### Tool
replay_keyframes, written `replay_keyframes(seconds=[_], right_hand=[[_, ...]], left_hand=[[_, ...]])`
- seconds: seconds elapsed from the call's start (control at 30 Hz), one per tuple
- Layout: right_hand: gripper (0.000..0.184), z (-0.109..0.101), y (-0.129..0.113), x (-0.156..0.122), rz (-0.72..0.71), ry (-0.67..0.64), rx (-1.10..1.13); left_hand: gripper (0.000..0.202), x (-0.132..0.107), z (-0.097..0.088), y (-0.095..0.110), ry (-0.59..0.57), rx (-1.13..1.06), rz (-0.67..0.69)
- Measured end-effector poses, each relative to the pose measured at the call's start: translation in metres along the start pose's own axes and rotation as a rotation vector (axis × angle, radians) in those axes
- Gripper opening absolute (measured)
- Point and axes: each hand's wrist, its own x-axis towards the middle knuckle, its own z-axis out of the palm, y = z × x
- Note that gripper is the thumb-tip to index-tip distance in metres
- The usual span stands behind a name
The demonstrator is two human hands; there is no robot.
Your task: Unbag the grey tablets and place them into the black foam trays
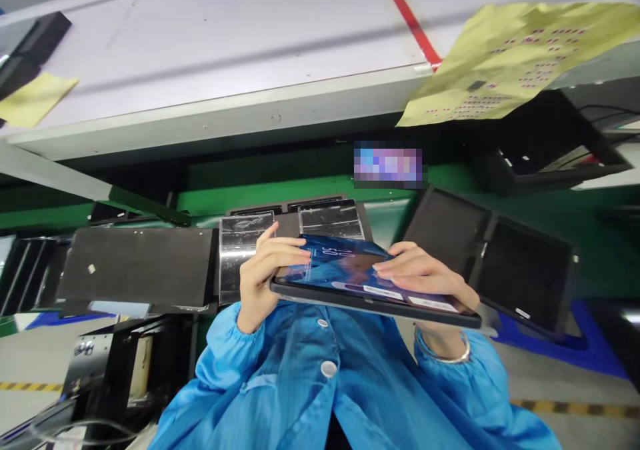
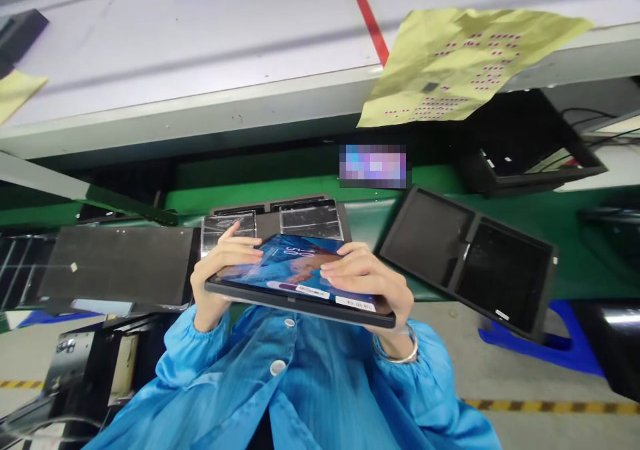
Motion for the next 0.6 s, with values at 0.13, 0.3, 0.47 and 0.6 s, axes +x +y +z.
replay_keyframes(seconds=[0.13, 0.3, 0.47, 0.6], right_hand=[[0.018, 0.001, 0.003, 0.001, 0.018, 0.061, -0.005], [0.011, 0.003, 0.006, -0.001, 0.051, 0.117, 0.014], [0.020, -0.002, 0.016, -0.007, 0.096, 0.360, 0.190], [0.043, -0.006, 0.031, -0.019, 0.208, 0.502, 0.370]], left_hand=[[0.019, 0.004, 0.004, 0.002, 0.015, -0.023, -0.011], [0.017, -0.002, 0.006, -0.004, 0.018, -0.021, -0.039], [0.050, -0.031, 0.026, -0.039, 0.063, -0.147, -0.376], [0.016, -0.042, 0.029, -0.053, 0.178, -0.373, -0.487]])
